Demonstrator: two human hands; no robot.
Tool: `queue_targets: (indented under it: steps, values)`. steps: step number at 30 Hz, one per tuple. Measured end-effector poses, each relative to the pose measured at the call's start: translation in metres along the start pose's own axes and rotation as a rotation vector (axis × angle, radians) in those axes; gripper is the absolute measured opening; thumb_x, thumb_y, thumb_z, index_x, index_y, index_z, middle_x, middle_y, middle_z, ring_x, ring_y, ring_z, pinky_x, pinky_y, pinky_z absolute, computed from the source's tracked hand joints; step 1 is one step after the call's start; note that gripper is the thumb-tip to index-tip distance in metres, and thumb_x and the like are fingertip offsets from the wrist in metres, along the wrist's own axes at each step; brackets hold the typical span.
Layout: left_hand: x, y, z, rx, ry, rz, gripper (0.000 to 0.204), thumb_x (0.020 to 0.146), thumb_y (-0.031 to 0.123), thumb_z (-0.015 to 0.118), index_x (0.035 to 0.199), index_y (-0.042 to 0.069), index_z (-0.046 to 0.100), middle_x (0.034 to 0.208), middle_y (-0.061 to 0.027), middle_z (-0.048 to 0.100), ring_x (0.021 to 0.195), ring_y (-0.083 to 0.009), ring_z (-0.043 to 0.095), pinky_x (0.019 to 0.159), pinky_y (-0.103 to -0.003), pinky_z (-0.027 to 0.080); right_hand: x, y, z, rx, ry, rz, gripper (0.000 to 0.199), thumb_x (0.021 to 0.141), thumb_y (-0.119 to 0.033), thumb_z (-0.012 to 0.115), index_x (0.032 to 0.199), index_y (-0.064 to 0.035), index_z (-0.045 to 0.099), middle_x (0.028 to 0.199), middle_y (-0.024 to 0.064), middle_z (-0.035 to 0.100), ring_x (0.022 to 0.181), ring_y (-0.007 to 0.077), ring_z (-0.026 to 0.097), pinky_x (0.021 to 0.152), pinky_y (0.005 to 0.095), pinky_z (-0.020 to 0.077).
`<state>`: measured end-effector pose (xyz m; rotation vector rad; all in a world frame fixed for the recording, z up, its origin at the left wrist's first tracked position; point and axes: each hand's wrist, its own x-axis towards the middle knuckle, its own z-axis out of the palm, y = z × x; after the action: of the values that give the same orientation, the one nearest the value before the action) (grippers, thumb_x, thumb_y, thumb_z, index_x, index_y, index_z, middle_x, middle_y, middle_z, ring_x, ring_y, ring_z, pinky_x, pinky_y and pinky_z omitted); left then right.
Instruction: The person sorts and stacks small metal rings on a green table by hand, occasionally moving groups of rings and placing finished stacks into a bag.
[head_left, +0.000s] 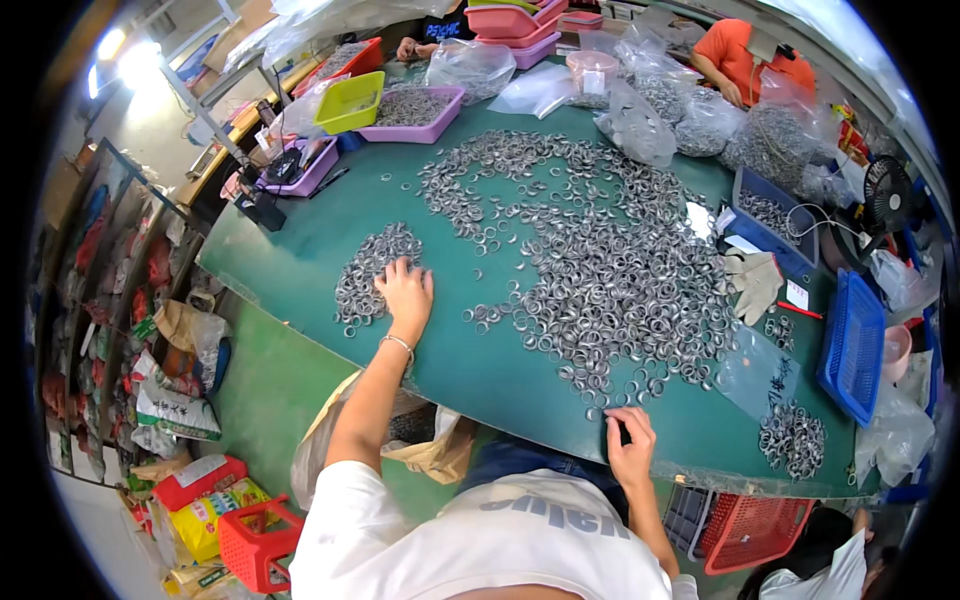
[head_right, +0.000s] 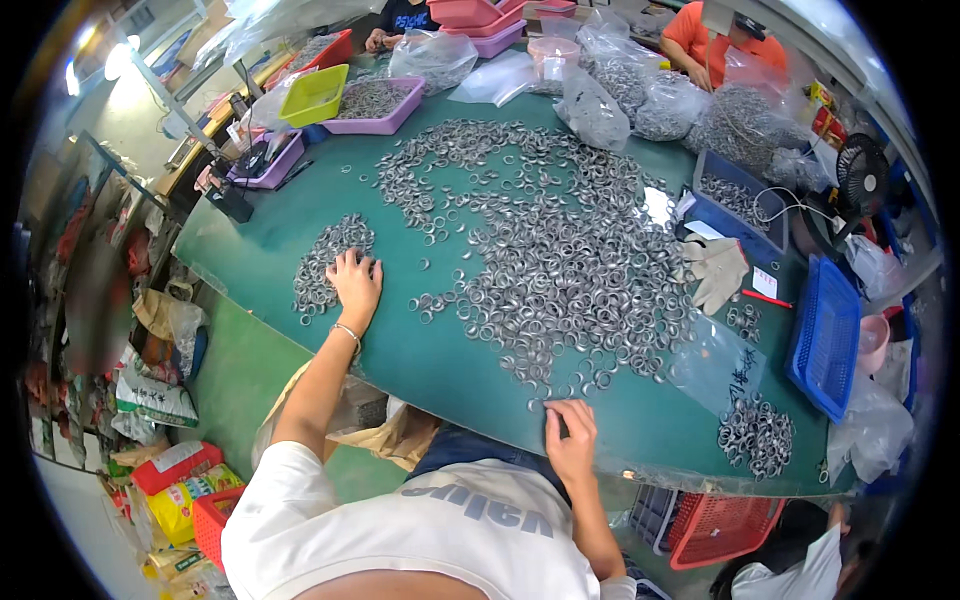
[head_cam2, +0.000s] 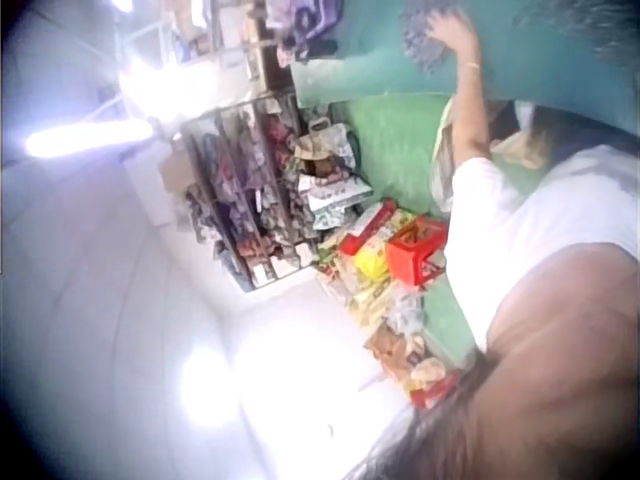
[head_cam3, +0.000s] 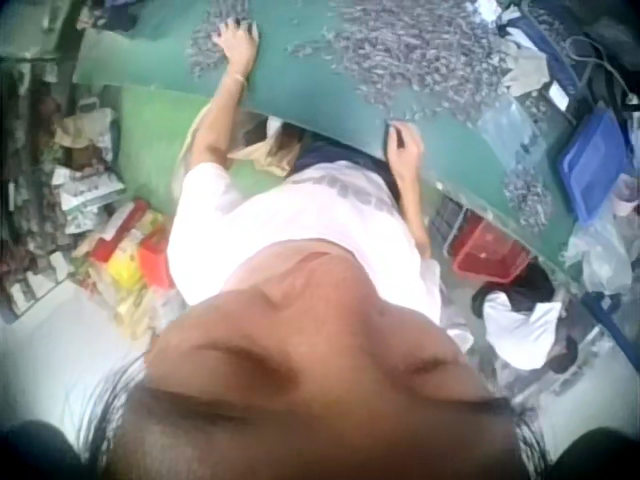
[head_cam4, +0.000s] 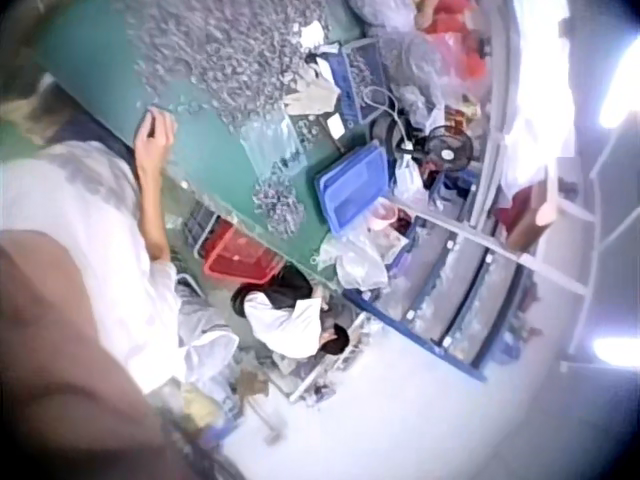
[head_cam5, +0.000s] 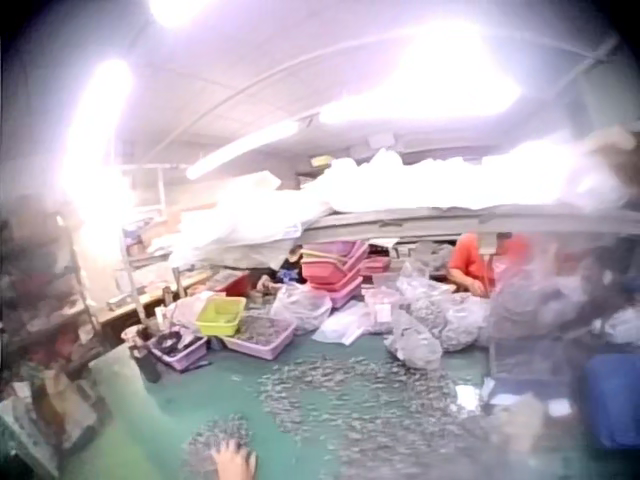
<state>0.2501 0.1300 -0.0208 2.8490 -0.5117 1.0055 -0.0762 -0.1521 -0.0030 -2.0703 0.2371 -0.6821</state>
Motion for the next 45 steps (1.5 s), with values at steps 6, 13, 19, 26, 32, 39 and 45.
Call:
queue_targets:
  steps: [6,13,19,26,32,39,45]
  values:
    - [0.002,0.016,-0.003,0.052,-0.095,-0.075,0.02,0.076,0.02,0.067,0.092,0.007,0.065,0.11,-0.009,0.055,0.106,-0.027,0.049,0.089,-0.049,0.033,0.0,0.0,0.0,0.025,0.014,0.015,0.009,0.077,0.001,0.061,0.085,-0.0011,0.065,0.08,0.0109,0.062,0.075,0.0264,0.058,0.071,0.0342,0.0423]
    - [0.03,0.095,-0.004,-0.394,-0.178,0.083,0.042,0.079,0.025,0.069,0.117,0.009,0.06,0.127,-0.012,0.052,0.118,-0.0282,0.048,0.094,-0.046,0.034,0.0,-0.001,0.0,-0.002,-0.009,-0.014,0.009,0.077,0.001,0.062,0.085,-0.0012,0.065,0.081,0.0113,0.063,0.075,0.0269,0.058,0.071,0.034,0.043]
    - [0.02,0.205,-0.012,-0.694,-0.476,0.303,0.058,0.085,0.048,0.058,0.133,0.015,0.049,0.14,-0.0189,0.039,0.131,-0.0395,0.033,0.103,-0.057,0.027,-0.001,0.002,0.002,0.006,0.011,0.011,0.009,0.077,0.003,0.061,0.085,-0.0005,0.064,0.079,0.0128,0.062,0.077,0.0287,0.059,0.072,0.0353,0.0453]
    - [-0.003,0.225,-0.038,-0.686,-0.354,0.299,0.059,0.076,0.038,0.069,0.126,0.01,0.053,0.128,-0.0221,0.044,0.122,-0.0429,0.037,0.101,-0.052,0.031,0.0,0.001,0.003,0.057,0.029,0.074,0.01,0.076,0.005,0.062,0.085,0.0013,0.065,0.076,0.0124,0.061,0.069,0.0257,0.058,0.066,0.0331,0.0459]
    - [-0.03,0.244,-0.056,-0.542,-0.325,0.312,0.039,0.079,0.02,0.064,0.116,0.009,0.059,0.124,-0.0186,0.047,0.12,-0.0406,0.039,0.1,-0.059,0.03,-0.003,-0.002,0.003,0.076,0.056,0.07,0.008,0.077,0.005,0.062,0.085,0.0027,0.064,0.075,0.0122,0.061,0.065,0.0218,0.058,0.062,0.0299,0.0454]
    - [-0.069,0.238,-0.078,-0.59,-0.239,0.386,0.04,0.082,0.013,0.061,0.121,0.012,0.057,0.123,-0.0176,0.046,0.123,-0.0373,0.037,0.102,-0.061,0.026,-0.004,0.003,0.005,0.004,0.053,0.027,0.005,0.08,0.003,0.061,0.084,0.0039,0.063,0.074,0.0143,0.059,0.064,0.0246,0.057,0.06,0.0309,0.0453]
    - [-0.097,0.232,-0.1,-0.602,-0.322,0.464,0.051,0.076,0.0,0.056,0.125,0.011,0.054,0.131,-0.0159,0.041,0.128,-0.0428,0.03,0.103,-0.062,0.026,-0.008,0.009,0.005,0.044,0.107,0.051,0.006,0.082,0.002,0.059,0.087,0.0029,0.064,0.075,0.0116,0.059,0.065,0.0211,0.057,0.061,0.0298,0.0454]
